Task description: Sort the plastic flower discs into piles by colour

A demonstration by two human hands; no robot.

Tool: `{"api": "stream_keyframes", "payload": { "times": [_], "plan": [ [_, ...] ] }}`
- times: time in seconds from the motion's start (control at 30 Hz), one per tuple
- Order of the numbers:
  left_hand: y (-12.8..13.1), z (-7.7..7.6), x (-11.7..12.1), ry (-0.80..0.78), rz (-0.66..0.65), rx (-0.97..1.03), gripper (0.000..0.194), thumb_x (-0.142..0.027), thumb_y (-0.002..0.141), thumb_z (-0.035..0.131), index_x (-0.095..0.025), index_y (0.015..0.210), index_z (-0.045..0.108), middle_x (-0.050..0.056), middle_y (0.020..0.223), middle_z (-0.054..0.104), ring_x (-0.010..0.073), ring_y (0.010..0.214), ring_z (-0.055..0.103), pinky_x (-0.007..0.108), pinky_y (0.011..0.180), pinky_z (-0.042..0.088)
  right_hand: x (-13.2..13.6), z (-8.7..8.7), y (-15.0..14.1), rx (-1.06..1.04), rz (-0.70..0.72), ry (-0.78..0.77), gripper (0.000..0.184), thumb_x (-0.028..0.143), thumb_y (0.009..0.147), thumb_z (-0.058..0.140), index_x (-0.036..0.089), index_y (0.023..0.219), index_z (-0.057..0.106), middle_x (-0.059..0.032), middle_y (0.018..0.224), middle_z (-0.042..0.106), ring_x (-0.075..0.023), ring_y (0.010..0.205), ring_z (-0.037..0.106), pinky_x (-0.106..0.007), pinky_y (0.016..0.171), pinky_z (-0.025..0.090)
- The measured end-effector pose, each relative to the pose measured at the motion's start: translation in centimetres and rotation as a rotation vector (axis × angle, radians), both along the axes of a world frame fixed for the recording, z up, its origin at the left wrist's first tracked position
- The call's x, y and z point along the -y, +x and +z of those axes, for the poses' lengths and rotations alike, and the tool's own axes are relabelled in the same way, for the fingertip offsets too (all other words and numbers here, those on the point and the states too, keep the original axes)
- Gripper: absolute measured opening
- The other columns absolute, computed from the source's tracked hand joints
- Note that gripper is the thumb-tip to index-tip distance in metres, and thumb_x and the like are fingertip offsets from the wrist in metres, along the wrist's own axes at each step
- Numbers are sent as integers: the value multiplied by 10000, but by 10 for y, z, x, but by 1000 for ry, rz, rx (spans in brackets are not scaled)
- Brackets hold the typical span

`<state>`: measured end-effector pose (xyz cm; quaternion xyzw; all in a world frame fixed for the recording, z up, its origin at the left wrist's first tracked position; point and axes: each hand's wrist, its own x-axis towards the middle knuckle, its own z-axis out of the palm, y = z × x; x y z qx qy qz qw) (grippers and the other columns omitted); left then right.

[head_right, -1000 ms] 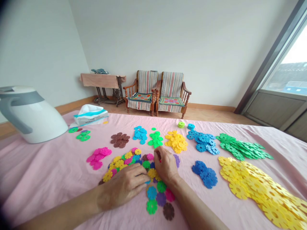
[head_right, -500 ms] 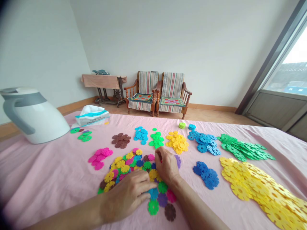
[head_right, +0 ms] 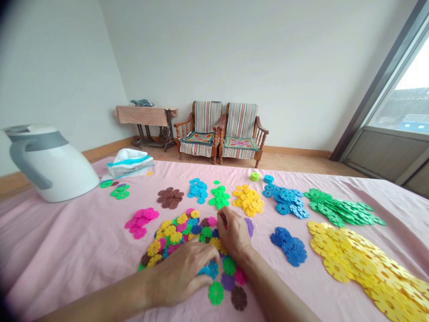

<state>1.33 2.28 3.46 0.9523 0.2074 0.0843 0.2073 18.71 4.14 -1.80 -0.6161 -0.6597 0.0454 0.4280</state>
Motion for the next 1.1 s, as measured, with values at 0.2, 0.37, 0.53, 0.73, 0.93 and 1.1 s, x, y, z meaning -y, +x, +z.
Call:
{"api": "stream_keyframes", "payload": {
  "times": [0.2, 0.37, 0.53, 0.73, 0.93, 1.1],
  "plan": [
    [-6, 1, -4, -59, 59, 2, 196, -184, 718, 640, -201, 824, 477, -31, 736, 601, 143, 659, 563, 213, 574, 363, 2, 2, -1, -12, 18, -10, 131, 189, 818, 429, 201, 736, 531, 11, 649, 577, -124, 597, 530, -218, 571, 369],
    [-12, 0, -7, -51, 51, 35, 112, -130, 734, 587, -196, 764, 502, -36, 718, 597, 123, 661, 555, 197, 581, 349, 2, 4, -1, -2, 24, -20, 137, 189, 817, 420, 203, 740, 532, 12, 637, 574, -126, 594, 531, -216, 564, 364],
    [-13, 3, -46, -161, 282, 238, 36, -203, 773, 564, -189, 763, 532, -53, 612, 529, 93, 569, 511, 175, 512, 346, 2, 4, -1, 6, 10, -24, 135, 187, 815, 420, 204, 729, 522, 12, 643, 578, -128, 602, 534, -217, 569, 362],
    [0, -5, -141, -226, 690, 345, 11, -160, 762, 556, -160, 759, 545, -39, 606, 571, 81, 474, 552, 157, 434, 372, 3, 4, -2, 3, 16, -33, 142, 192, 822, 413, 205, 740, 529, 9, 646, 582, -129, 599, 534, -218, 562, 361],
    [16, -15, -194, -171, 877, 334, 45, -147, 729, 591, -153, 773, 586, -21, 594, 607, 97, 485, 594, 148, 413, 386, 3, 3, -1, 2, 21, -31, 147, 186, 821, 405, 208, 738, 525, 3, 655, 588, -135, 608, 540, -220, 559, 365],
    [19, -23, -208, -151, 933, 307, 102, -194, 721, 617, -156, 816, 619, 5, 682, 659, 113, 488, 608, 166, 404, 406, 2, 4, -2, -15, 25, -47, 142, 172, 821, 411, 204, 749, 529, 2, 672, 598, -133, 620, 544, -219, 567, 369]
  ]
}}
